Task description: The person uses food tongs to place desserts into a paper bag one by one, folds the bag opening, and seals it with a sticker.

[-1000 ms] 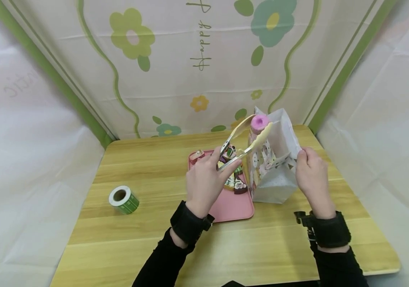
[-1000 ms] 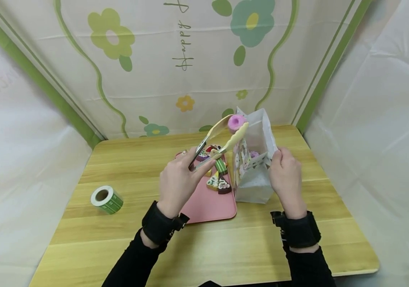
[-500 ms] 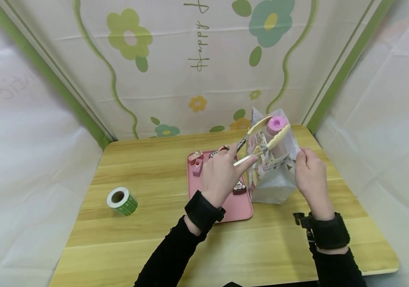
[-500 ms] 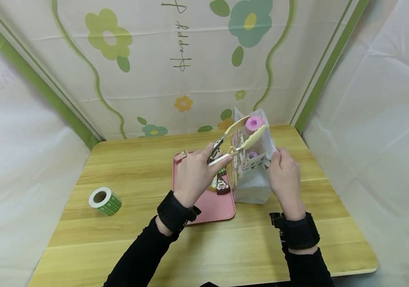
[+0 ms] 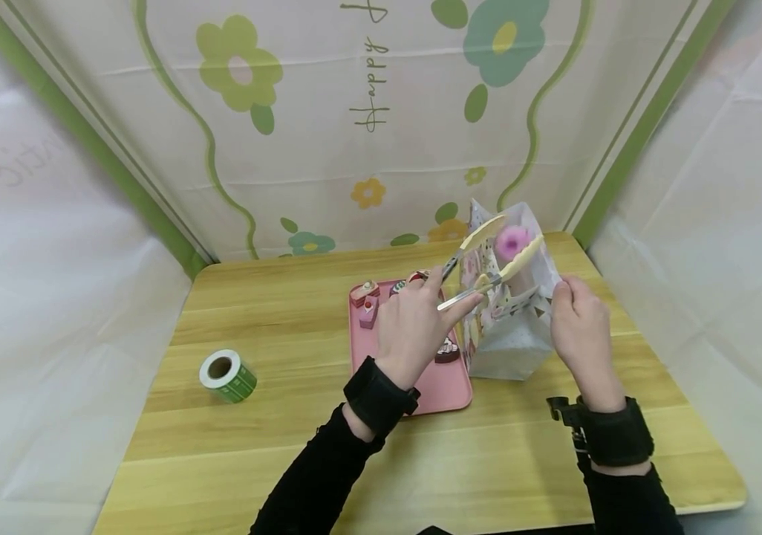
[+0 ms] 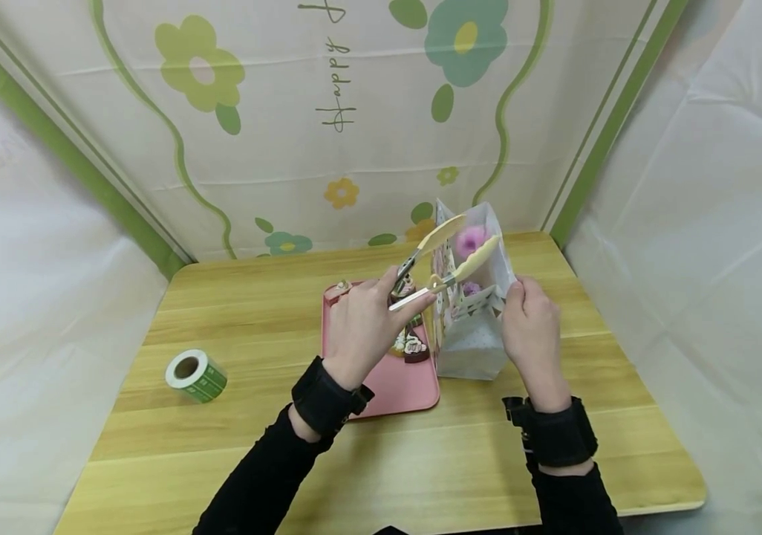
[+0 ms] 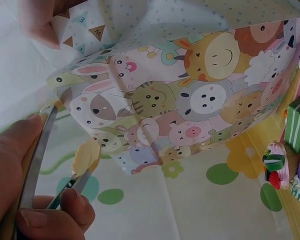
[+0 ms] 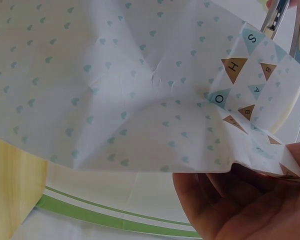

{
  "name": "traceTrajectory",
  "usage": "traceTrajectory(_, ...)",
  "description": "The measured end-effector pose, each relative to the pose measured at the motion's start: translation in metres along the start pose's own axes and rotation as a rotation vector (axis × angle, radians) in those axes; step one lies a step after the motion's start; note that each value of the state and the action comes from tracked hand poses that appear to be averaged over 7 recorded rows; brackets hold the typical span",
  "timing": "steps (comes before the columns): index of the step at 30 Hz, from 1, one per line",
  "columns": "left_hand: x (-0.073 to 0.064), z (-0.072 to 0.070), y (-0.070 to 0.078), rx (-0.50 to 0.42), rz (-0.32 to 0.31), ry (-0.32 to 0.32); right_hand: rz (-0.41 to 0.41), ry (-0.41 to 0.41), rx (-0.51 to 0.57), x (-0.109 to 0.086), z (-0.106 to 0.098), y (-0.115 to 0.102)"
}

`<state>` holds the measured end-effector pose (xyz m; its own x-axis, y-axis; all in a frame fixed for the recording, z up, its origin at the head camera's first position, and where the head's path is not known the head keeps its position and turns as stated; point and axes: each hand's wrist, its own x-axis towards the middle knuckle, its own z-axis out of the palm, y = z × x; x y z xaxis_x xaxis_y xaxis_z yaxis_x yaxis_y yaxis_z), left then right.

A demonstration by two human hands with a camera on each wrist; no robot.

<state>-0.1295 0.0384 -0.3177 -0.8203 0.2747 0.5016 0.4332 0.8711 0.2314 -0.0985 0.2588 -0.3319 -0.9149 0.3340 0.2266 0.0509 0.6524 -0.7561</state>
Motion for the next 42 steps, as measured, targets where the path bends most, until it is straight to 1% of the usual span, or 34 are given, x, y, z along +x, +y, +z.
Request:
traceTrajectory(3,0.0,-0.002,0.0,-0.009,-0.004,-0.011,-0.002,-0.001,-0.004,0.0,0.0,-0.001)
traceTrajectory(6,-0.003,-0.004,-0.001,-0.029,-0.015,-0.001,-0.001,-0.004,-0.007,0.0,0.0,-0.001)
traceTrajectory(8,-0.005,-0.006,-0.003,-0.059,-0.027,0.028,-0.001,-0.003,-0.006,0.001,0.0,-0.001)
traceTrajectory(10,-0.009,-0.009,-0.007,-0.109,-0.043,0.068,-0.003,-0.001,-0.003,0.0,0.0,-0.001)
traceTrajectory(14,-0.022,-0.013,-0.02,-0.197,-0.093,0.142,-0.01,0.012,-0.001,0.001,0.001,-0.001)
traceTrajectory(18,-0.039,-0.014,-0.037,-0.25,-0.185,0.16,-0.006,0.019,0.003,0.001,0.002,0.001)
traceTrajectory(20,-0.05,-0.012,-0.046,-0.249,-0.243,0.146,0.002,0.018,0.008,0.001,0.002,0.001)
traceTrajectory(22,-0.06,-0.008,-0.054,-0.24,-0.303,0.114,0.012,0.016,0.013,0.001,0.003,0.001)
traceTrajectory(26,-0.082,0.001,-0.069,-0.185,-0.431,-0.002,0.032,0.016,0.016,0.001,0.003,0.001)
traceTrajectory(28,-0.093,0.007,-0.075,-0.138,-0.474,-0.062,0.039,0.013,0.017,0.001,0.002,0.002)
traceTrajectory(30,-0.102,0.014,-0.08,-0.082,-0.494,-0.107,0.043,0.009,0.02,0.001,0.0,0.004)
traceTrajectory(32,-0.11,0.022,-0.085,-0.029,-0.497,-0.134,0.043,0.008,0.02,0.0,-0.001,0.005)
traceTrajectory(35,-0.117,0.033,-0.091,0.004,-0.497,-0.165,0.041,0.009,0.017,0.0,-0.002,0.006)
traceTrajectory(38,-0.118,0.04,-0.095,-0.004,-0.509,-0.192,0.036,0.0,0.015,0.0,-0.003,0.005)
traceTrajectory(42,-0.116,0.044,-0.101,-0.029,-0.531,-0.215,0.022,-0.028,0.014,0.001,-0.003,0.003)
